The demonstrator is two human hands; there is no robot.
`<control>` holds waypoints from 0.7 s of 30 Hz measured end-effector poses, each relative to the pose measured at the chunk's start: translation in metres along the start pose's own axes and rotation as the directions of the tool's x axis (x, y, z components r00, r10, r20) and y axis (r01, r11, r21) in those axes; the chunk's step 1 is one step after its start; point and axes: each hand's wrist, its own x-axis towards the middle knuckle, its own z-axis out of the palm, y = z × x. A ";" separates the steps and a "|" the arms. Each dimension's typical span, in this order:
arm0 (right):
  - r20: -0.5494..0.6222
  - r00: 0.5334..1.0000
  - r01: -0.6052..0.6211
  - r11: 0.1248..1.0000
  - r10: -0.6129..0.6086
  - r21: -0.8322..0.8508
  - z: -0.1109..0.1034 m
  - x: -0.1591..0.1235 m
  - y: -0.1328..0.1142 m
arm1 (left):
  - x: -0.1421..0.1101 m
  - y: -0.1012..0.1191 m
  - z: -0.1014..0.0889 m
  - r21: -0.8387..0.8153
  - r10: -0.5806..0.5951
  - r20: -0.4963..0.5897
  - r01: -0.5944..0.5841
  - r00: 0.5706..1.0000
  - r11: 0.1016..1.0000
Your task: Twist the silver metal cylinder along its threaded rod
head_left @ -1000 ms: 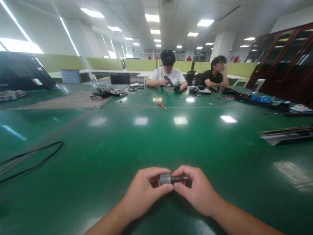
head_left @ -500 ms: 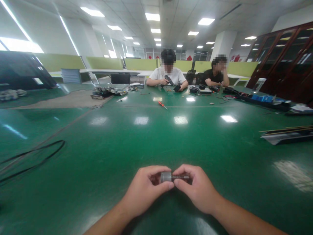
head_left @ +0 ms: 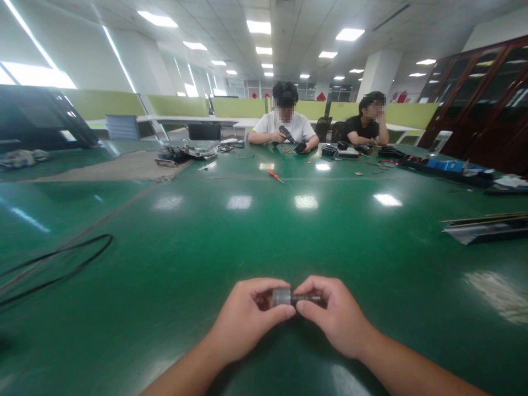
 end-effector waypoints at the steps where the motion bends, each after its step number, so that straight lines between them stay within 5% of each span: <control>1: 0.004 1.000 0.000 1.000 0.000 0.000 0.000 0.000 0.000 | 0.000 0.000 0.000 -0.006 -0.003 0.002 0.003 1.000 1.000; 21: -0.010 1.000 0.023 0.999 -0.023 -0.025 0.001 0.000 0.001 | 0.000 -0.004 -0.001 -0.030 0.023 0.023 -0.023 0.999 0.999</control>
